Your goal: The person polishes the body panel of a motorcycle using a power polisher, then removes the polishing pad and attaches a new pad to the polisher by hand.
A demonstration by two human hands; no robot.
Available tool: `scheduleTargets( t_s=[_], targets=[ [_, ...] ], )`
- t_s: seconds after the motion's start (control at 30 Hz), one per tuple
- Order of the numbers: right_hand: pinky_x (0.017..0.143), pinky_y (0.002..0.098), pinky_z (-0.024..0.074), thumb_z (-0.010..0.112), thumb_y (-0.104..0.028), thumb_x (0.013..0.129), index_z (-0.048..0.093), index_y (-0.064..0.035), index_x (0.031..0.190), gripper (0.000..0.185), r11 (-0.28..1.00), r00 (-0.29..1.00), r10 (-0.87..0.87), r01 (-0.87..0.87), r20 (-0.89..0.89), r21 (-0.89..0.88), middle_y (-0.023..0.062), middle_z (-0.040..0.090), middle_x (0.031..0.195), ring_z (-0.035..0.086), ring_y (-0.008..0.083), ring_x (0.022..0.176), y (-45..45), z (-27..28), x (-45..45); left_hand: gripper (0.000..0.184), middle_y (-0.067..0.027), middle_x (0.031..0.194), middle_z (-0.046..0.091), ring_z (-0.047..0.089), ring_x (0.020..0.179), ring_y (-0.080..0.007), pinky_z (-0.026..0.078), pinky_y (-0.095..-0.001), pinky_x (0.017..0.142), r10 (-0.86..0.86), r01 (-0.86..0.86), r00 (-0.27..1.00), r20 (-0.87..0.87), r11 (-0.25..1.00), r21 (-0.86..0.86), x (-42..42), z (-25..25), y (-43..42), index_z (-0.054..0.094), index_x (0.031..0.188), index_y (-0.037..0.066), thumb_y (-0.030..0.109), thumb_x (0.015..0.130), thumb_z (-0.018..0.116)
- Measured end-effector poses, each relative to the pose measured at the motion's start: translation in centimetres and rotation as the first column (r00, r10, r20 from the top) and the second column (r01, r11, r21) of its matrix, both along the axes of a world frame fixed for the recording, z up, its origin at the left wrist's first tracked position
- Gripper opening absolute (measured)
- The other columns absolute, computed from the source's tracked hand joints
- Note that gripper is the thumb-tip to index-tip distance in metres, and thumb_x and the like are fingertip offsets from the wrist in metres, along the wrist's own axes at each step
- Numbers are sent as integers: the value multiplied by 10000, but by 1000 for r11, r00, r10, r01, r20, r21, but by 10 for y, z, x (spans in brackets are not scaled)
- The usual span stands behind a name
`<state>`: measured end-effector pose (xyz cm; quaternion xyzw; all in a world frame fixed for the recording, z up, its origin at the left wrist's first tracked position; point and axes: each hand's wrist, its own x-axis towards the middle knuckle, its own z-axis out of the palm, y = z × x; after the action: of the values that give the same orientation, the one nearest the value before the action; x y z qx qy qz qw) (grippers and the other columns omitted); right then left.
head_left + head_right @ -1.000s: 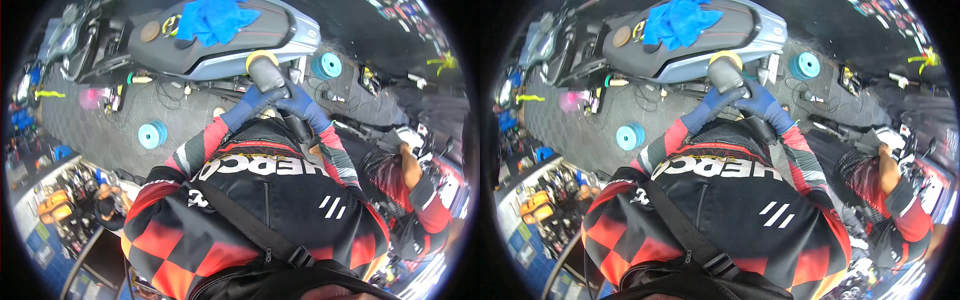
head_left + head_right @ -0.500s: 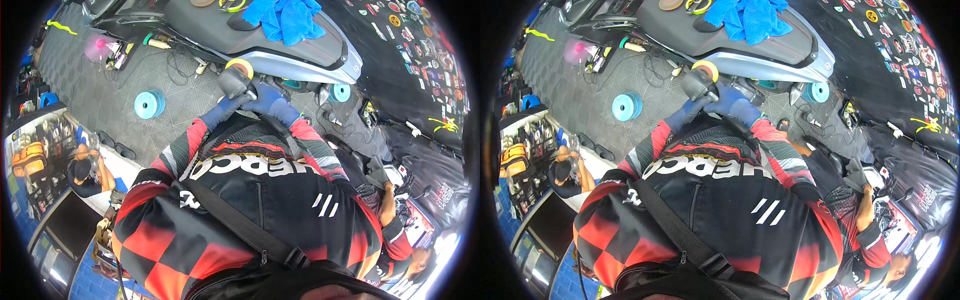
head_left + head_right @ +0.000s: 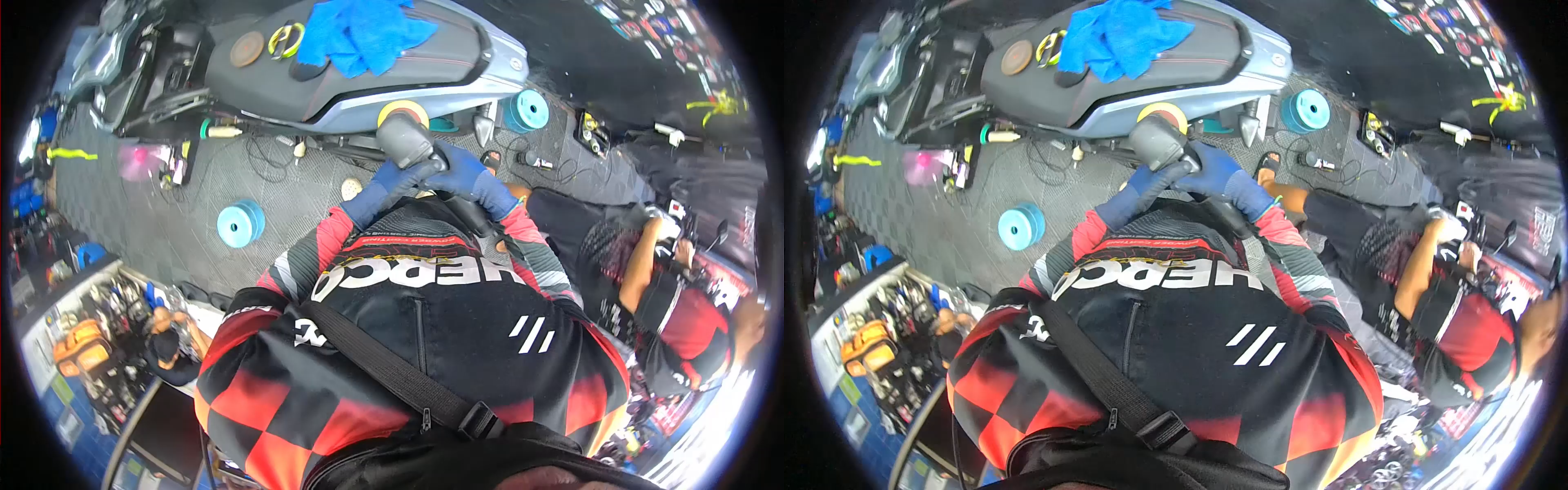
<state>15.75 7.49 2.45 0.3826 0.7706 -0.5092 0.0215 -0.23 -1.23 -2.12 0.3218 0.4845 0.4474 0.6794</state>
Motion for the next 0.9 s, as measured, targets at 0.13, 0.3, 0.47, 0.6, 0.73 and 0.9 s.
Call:
scheduleTargets(
  t_s=[0.13,0.3,0.47,0.6,0.73,0.9],
  targets=[
    [916,381,472,799,-338,664,469,-14,1296,783,984,972,-177,172,-152,-47,194,627,1126,619,294,1052,14,-11,53,394,-17,960,617,579,847,-95,483,-258,718,-147,152,987,-71,986,71,35,30,37,583,1106,68,348,847,684],
    [944,374,461,810,-264,654,410,-21,1362,850,942,906,-334,316,-259,-110,189,608,1168,603,268,1079,32,-22,110,473,-51,1037,620,592,920,-117,505,-275,763,-183,193,980,-83,974,119,87,39,83,559,1163,45,283,801,748],
    [908,353,491,758,-200,681,444,3,1308,730,889,809,-458,405,-368,-214,136,604,1153,612,201,1023,49,-42,154,455,-88,892,669,639,793,-144,534,-302,697,-254,347,896,-363,913,216,126,33,124,634,1042,27,382,781,747],
    [863,329,513,713,-156,703,472,12,1253,624,788,700,-587,376,-407,-488,116,608,1091,624,172,965,46,-33,155,450,-88,890,672,640,780,-142,529,-308,676,-281,353,873,-399,928,119,131,38,130,637,1035,21,363,767,754],
    [933,355,475,761,-179,670,441,3,1319,745,926,871,-365,303,-329,-225,134,621,1128,608,214,1033,44,-21,133,445,-92,932,667,636,822,-146,532,-305,726,-251,303,920,-302,943,139,110,36,104,631,1054,28,352,773,751],
    [953,369,456,810,-270,637,439,-5,1325,826,991,970,-134,128,-204,-45,199,614,1152,603,282,1082,27,-9,79,489,-73,1022,637,609,898,-144,510,-306,770,-109,119,990,-90,987,110,61,20,50,573,1134,40,337,788,751]
  ],
)
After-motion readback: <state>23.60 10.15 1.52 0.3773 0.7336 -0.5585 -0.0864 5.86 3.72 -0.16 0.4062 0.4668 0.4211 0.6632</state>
